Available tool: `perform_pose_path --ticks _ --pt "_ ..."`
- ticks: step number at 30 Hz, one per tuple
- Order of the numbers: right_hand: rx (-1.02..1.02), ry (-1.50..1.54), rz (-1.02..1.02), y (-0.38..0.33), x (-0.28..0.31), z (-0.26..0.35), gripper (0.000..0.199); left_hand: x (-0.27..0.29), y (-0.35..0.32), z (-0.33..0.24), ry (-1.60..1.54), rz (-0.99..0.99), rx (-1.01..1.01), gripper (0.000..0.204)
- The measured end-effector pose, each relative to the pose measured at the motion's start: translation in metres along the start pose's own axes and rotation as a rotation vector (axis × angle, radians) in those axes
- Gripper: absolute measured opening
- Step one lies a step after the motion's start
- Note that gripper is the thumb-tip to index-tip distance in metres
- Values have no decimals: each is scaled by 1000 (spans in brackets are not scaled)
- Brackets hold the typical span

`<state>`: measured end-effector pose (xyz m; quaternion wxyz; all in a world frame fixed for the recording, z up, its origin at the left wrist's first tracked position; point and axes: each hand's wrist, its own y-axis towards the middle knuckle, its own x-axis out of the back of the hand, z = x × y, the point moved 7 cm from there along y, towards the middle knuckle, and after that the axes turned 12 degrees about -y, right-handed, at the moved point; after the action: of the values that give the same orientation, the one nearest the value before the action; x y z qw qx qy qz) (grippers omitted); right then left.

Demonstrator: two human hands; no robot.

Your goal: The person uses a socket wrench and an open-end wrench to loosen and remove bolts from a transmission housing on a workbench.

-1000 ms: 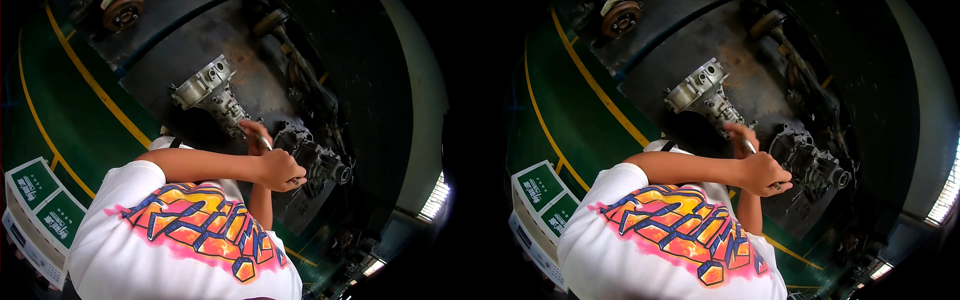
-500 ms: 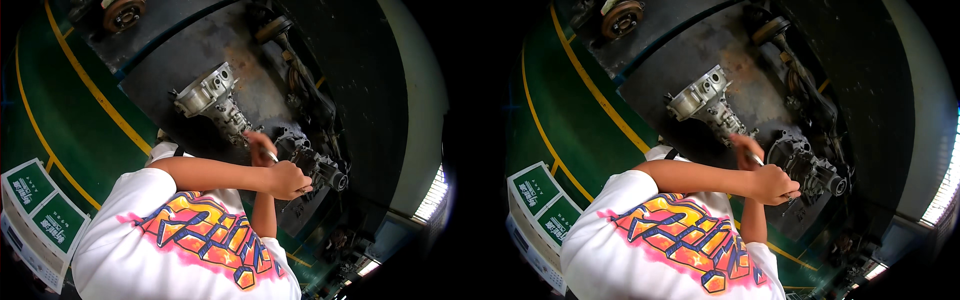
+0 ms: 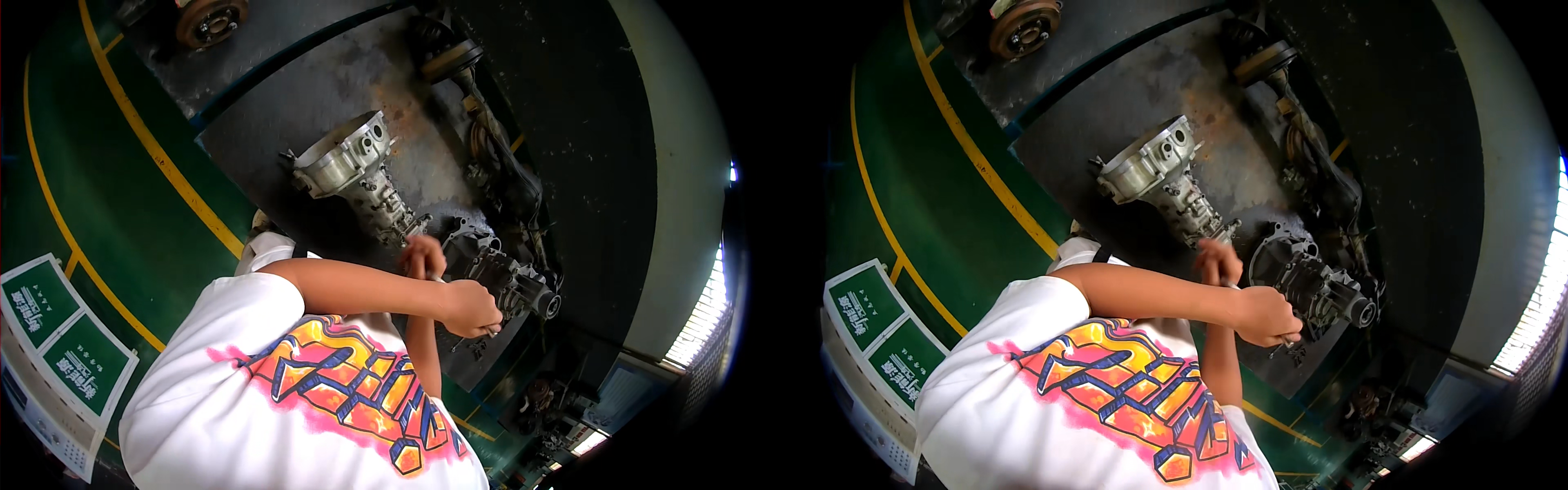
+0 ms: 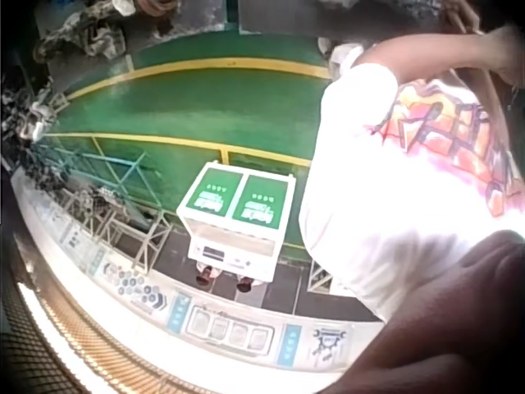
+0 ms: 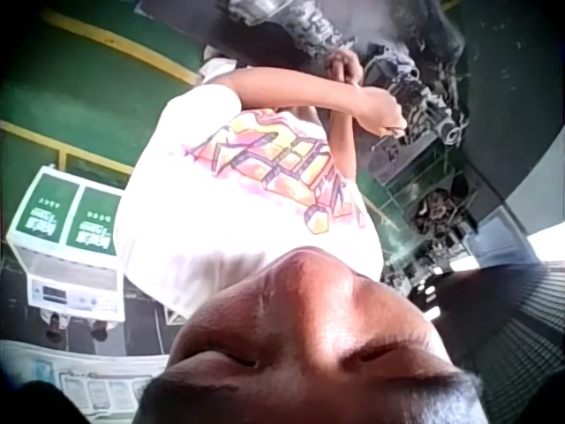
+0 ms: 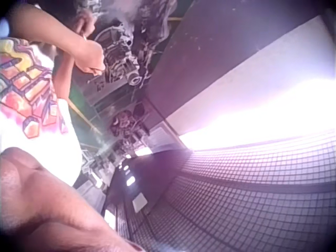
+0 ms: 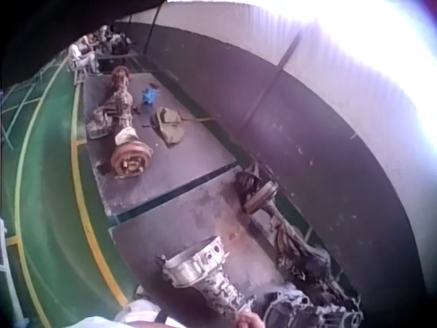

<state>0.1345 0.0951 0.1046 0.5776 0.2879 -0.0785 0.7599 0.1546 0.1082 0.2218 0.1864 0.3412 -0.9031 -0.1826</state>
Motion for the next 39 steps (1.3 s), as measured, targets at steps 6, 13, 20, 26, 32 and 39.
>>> perform_pose_path --ticks 6,13,20,26,32,39 --pt "-291 -82 -686 -3 92 -39 26 4 -18 5 -147 -378 -212 30" --pt "59 -86 -49 -36 2 7 19 38 -5 10 -150 -474 -34 29" --pt "-325 75 -588 29 72 -36 18 24 -22 -3 -176 -474 -145 31" --pt "-108 84 -547 -80 39 -24 22 63 -7 12 -257 -610 -50 34" --pt "-159 45 -166 46 7 1 18 29 -7 -1 -194 -449 -26 30" --pt "-256 205 -518 -29 91 -58 21 48 -2 13 -199 -547 -60 33"
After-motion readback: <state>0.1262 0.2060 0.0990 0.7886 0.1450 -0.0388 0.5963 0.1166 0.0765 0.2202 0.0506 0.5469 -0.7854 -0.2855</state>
